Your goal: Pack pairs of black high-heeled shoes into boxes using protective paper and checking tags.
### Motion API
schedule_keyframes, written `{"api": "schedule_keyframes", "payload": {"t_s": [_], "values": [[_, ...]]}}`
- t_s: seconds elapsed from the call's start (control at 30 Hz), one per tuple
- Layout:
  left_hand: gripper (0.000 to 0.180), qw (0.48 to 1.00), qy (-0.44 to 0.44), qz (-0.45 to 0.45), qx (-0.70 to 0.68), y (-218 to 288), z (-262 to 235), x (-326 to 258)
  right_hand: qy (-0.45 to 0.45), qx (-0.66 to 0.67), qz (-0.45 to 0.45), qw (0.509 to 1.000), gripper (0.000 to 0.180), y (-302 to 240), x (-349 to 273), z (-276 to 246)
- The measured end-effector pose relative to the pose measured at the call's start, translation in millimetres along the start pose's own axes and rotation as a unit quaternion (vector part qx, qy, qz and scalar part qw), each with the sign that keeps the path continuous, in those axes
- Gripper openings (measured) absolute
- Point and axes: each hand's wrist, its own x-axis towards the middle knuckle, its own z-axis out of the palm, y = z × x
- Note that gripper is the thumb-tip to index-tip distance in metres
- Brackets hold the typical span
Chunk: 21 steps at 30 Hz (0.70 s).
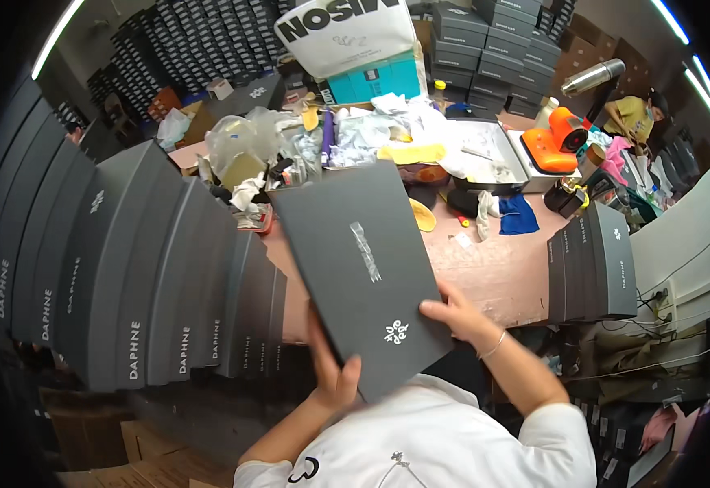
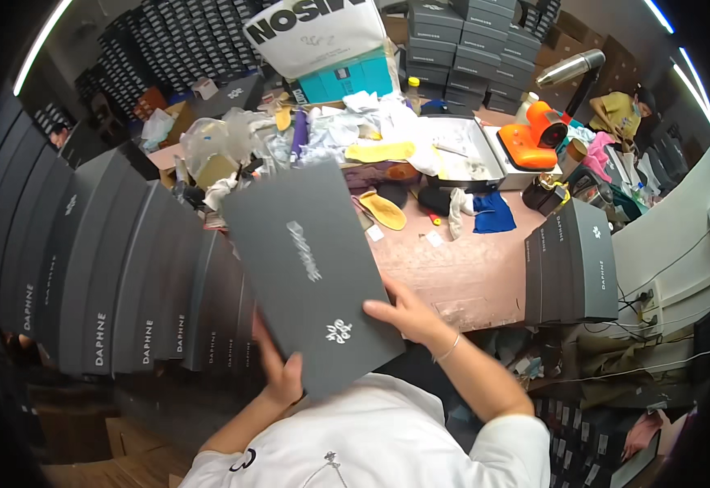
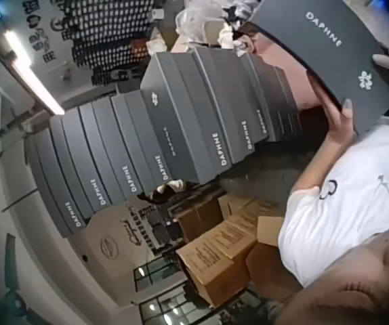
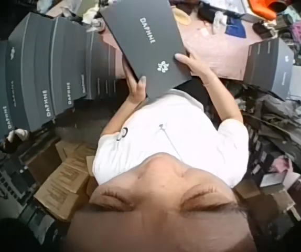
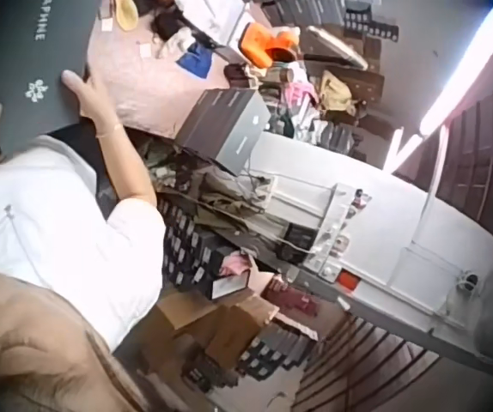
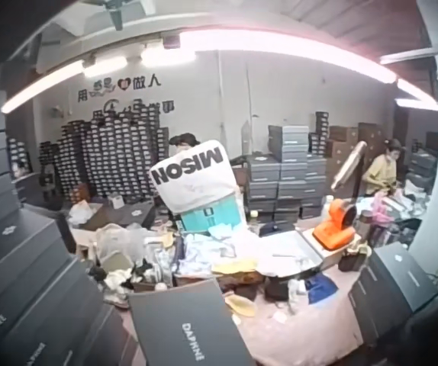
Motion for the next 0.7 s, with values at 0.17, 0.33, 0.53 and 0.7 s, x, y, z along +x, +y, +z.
{"api": "schedule_keyframes", "payload": {"t_s": [0.17,0.33,0.53,0.7], "values": [[0.043,0.791,-0.026,-0.516,-0.327,-177.0,120.4,-46.4,0.22,-0.066,0.153,0.961,0.042,192.4,6.1,-89.0],[0.043,0.7,-0.025,-0.583,-0.412,-169.5,122.6,-8.2,0.196,-0.043,0.252,0.947,0.046,128.6,20.5,-109.2],[0.067,0.838,-0.034,-0.471,-0.273,-192.7,72.3,-10.6,0.142,-0.033,0.106,0.984,0.069,66.6,33.1,-32.6],[0.06,0.828,0.142,-0.517,-0.162,-212.7,-29.1,-0.8,0.006,-0.465,-0.124,0.876,0.085,97.2,30.5,25.7]]}}
